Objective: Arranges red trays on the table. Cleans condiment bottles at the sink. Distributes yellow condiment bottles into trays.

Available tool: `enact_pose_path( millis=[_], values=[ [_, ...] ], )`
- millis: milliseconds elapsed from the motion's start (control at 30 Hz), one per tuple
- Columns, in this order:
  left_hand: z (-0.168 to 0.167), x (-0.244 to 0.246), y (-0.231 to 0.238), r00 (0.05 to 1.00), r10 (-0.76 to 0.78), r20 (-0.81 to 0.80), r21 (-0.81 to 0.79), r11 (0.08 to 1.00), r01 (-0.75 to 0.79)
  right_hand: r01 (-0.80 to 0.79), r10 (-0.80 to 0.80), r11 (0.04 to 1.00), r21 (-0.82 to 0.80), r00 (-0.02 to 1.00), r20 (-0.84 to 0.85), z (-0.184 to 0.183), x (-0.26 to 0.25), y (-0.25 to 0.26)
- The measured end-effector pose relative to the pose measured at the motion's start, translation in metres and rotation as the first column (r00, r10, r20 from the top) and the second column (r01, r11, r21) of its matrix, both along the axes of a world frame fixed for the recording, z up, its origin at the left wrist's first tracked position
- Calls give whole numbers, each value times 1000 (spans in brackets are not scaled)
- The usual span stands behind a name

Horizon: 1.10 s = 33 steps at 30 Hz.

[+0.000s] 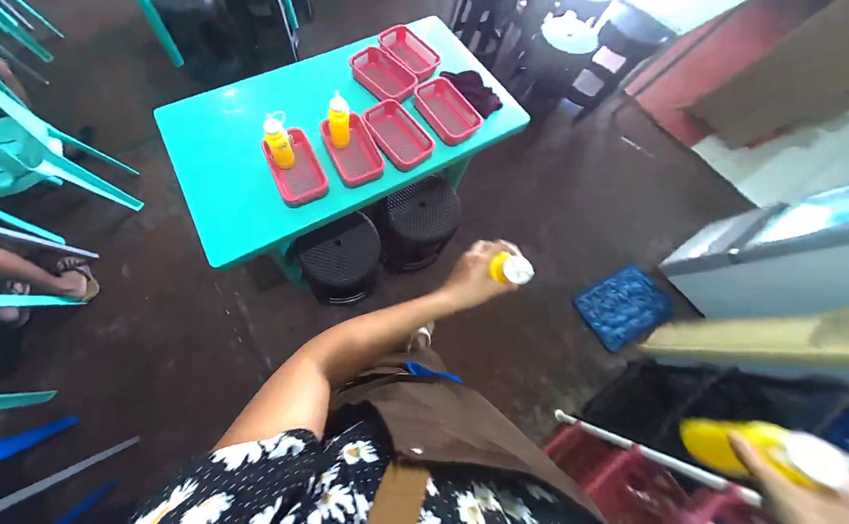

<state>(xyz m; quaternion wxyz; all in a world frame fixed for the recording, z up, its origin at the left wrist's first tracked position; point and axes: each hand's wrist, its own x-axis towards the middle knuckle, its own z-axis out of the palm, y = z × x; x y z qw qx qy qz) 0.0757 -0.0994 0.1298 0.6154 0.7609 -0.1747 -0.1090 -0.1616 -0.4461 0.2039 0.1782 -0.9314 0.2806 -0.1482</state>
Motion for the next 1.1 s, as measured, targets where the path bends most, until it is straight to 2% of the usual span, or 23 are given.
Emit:
enact_pose_path(
  millis=[33, 100, 233, 300, 400, 567, 633, 767, 833, 900, 967, 1033, 1067, 1100],
  values=[
    [0, 24, 15, 996, 85, -28, 8, 996, -85, -158, 158, 987, -10, 987, -15, -8, 58, -6],
    [-3, 73, 42, 967, 255, -20, -18, 967, -255, -372, 372, 928, 8, 927, -41, -19, 176, 9],
    [-11, 171, 84, 850, 519, 88, -72, 854, -515, -633, 636, 771, 67, 770, -51, -33, 385, 72],
    [-14, 219, 97, 783, 619, 65, -104, 784, -612, -698, 705, 704, 133, 709, -15, -44, 478, 103],
    [-25, 289, 107, 667, 744, -30, -80, 664, -744, -724, 737, 646, 244, 674, 50, -64, 604, 147],
    [-68, 371, 118, 495, 860, -126, 85, 506, -858, -731, 771, 608, 310, 636, -11, -115, 747, 209],
    [-81, 392, 118, 455, 880, -137, 153, 473, -868, -747, 805, 578, 328, 589, -76, -133, 781, 224],
    [-103, 422, 116, 455, 881, -131, 196, 473, -859, -746, 822, 566, 351, 545, -167, -162, 821, 245],
    [-109, 428, 115, 458, 877, -147, 213, 480, -851, -723, 811, 580, 376, 555, -184, -169, 826, 253],
    [-113, 430, 118, 479, 860, -174, 195, 507, -840, -684, 775, 619, 387, 611, -160, -167, 821, 260],
    [-112, 425, 125, 538, 821, -190, 151, 566, -810, -641, 704, 680, 356, 706, -73, -154, 801, 269],
    [-98, 405, 134, 615, 769, -176, 176, 639, -749, -627, 613, 757, 182, 779, 133, -144, 761, 284],
    [-82, 387, 139, 672, 721, -171, 220, 693, -687, -627, 580, 772, 107, 763, 284, -140, 734, 296],
    [-65, 365, 145, 735, 656, -172, 261, 749, -608, -659, 573, 749, 74, 699, 428, -138, 705, 311]
  ],
)
